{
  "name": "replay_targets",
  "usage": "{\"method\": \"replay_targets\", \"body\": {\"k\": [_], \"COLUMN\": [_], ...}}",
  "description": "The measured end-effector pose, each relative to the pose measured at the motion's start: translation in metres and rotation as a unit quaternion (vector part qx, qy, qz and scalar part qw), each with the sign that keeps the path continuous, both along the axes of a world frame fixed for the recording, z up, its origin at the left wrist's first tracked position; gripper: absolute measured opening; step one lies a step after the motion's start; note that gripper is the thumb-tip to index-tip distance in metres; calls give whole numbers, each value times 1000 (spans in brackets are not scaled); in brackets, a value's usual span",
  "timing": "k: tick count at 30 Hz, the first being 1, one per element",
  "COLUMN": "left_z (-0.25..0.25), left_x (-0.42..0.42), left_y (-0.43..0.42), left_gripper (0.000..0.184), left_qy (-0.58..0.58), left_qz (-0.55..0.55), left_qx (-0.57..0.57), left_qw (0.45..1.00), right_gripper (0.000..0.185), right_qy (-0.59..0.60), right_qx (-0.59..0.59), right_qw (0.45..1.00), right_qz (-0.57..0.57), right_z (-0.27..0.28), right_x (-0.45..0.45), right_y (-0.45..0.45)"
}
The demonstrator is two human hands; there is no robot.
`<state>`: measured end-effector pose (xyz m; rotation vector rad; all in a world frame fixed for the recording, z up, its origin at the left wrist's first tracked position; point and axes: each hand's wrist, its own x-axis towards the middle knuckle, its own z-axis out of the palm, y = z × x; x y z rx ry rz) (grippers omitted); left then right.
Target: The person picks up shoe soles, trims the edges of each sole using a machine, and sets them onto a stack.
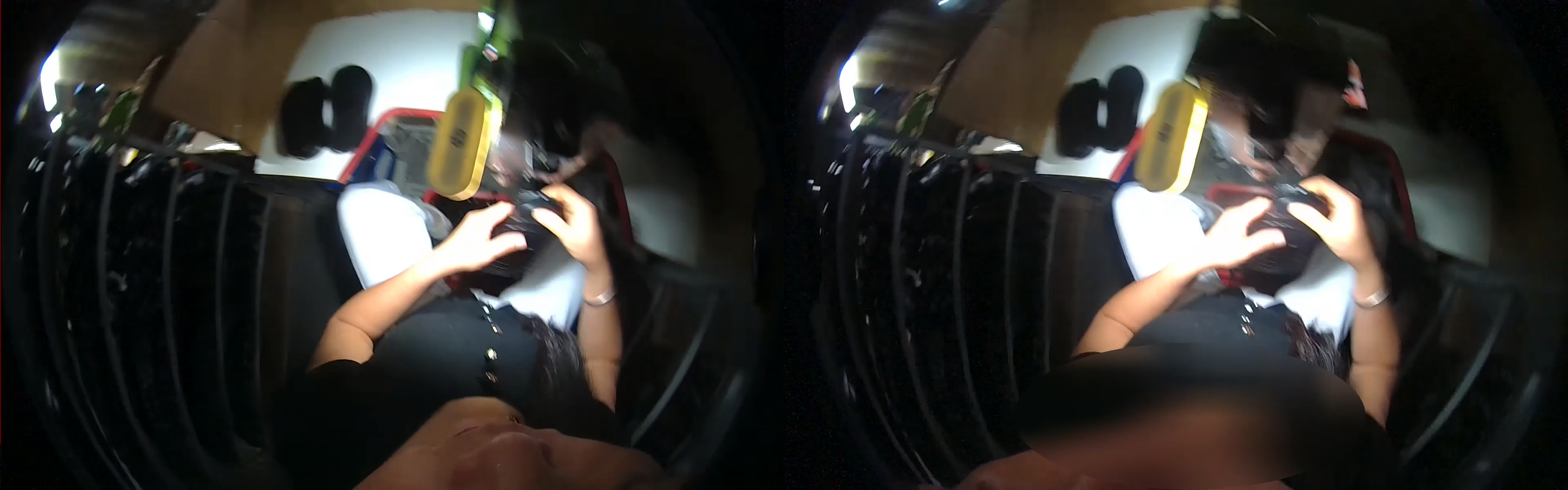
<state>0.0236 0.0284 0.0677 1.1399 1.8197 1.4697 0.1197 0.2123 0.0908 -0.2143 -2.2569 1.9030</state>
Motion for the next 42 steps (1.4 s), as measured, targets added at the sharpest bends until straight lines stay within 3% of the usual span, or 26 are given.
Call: {"method": "replay_targets", "body": {"k": [1, 2, 4, 8, 9, 11, 13, 17, 18, 20, 25, 30, 34, 38, 40, 42], "left_z": [-1, 4, -3, 4, 17, -13, -7, -11, -12, -16, -36, -37, -33, -39, -36, -45], "left_x": [-1, -2, -9, -14, -12, -16, -11, -8, -8, -11, -23, -33, -47, -61, -73, -87], "left_y": [4, 8, 10, 19, 21, 19, 18, 14, 13, 9, -3, -21, -51, -81, -93, -101], "left_gripper": [28, 25, 24, 23, 22, 19, 14, 12, 13, 15, 30, 22, 25, 38, 41, 43], "left_qy": [8, 16, -11, -73, -166, -188, -256, -263, -264, -253, -168, -155, -159, -285, -314, -257], "left_qz": [15, 18, 27, 88, 108, 118, 119, 125, 129, 129, 130, 150, 141, 135, 122, 63], "left_qx": [-63, -7, 3, -3, 8, 33, 80, 110, 113, 98, 17, 52, 48, 117, 54, -38], "left_qw": [998, 1000, 1000, 993, 980, 974, 956, 950, 949, 954, 977, 975, 976, 942, 940, 963], "right_gripper": [25, 25, 28, 32, 31, 31, 30, 31, 33, 32, 23, 26, 28, 31, 34, 29], "right_qy": [42, 89, 27, -69, -83, -91, -80, -137, -86, -41, -11, 14, 0, -24, 33, 76], "right_qx": [-27, -50, -226, -209, -218, -229, -227, -160, -240, -218, 9, 174, 204, 201, 222, 239], "right_qw": [999, 994, 973, 975, 972, 969, 971, 978, 966, 968, 991, 973, 969, 967, 965, 964], "right_qz": [-21, -41, -40, -3, -10, -9, -11, -4, -29, -115, -135, -149, -139, -155, -132, -89], "right_z": [-11, -25, -72, -128, -131, -135, -134, -136, -139, -131, -74, -11, 11, 15, 10, 21], "right_x": [-2, -1, 17, 29, 30, 35, 40, 60, 65, 80, 85, 49, 20, 0, -13, -22], "right_y": [-9, -16, -31, -69, -75, -77, -78, -56, -48, -26, 42, 55, 28, -13, -18, -25]}}
